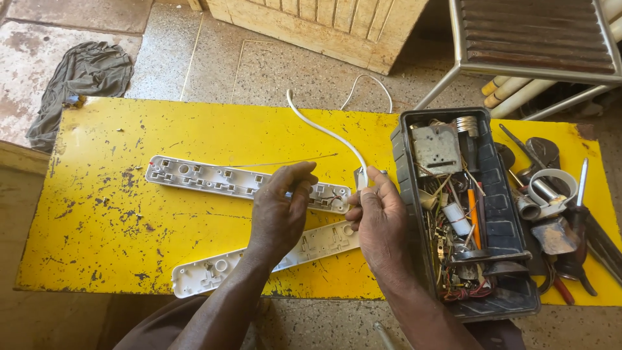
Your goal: Repairing or assembling a multi-socket power strip by connecting the main power cable to the internal terminals.
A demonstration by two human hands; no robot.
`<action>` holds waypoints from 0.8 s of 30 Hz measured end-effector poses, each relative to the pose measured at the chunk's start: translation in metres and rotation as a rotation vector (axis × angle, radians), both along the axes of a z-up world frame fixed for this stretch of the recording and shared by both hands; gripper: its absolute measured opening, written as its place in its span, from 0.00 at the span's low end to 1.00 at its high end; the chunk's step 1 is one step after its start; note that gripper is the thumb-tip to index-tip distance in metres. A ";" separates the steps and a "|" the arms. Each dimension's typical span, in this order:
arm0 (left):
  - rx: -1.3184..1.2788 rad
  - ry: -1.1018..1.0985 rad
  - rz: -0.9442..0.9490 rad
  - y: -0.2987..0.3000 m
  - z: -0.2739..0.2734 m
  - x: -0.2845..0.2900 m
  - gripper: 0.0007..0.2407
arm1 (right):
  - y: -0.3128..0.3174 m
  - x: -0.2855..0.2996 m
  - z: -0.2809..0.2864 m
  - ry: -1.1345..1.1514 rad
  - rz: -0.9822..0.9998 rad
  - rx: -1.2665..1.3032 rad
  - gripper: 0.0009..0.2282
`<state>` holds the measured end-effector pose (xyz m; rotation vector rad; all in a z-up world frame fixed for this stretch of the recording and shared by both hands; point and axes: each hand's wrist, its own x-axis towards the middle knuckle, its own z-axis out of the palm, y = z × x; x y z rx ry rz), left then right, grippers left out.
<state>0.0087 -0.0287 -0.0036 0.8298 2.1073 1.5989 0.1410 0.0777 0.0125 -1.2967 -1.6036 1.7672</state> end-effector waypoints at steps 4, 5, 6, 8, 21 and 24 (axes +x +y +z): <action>0.016 -0.041 -0.012 0.001 -0.003 -0.005 0.14 | -0.001 0.000 -0.004 -0.003 0.000 0.021 0.20; 0.027 -0.048 -0.011 0.000 -0.004 -0.006 0.14 | -0.001 0.000 -0.001 -0.011 -0.008 0.038 0.20; 0.038 -0.057 -0.009 -0.001 -0.005 -0.006 0.13 | -0.002 0.000 0.002 -0.020 -0.015 0.055 0.21; 0.063 -0.056 -0.008 -0.002 -0.005 -0.009 0.13 | -0.004 0.001 0.004 -0.024 -0.020 0.060 0.21; -0.163 0.271 -0.203 0.003 0.007 -0.011 0.10 | -0.007 0.000 0.006 -0.031 -0.016 0.096 0.23; -0.294 0.324 -0.260 0.008 0.010 -0.008 0.09 | -0.011 0.000 0.026 -0.138 0.063 0.123 0.23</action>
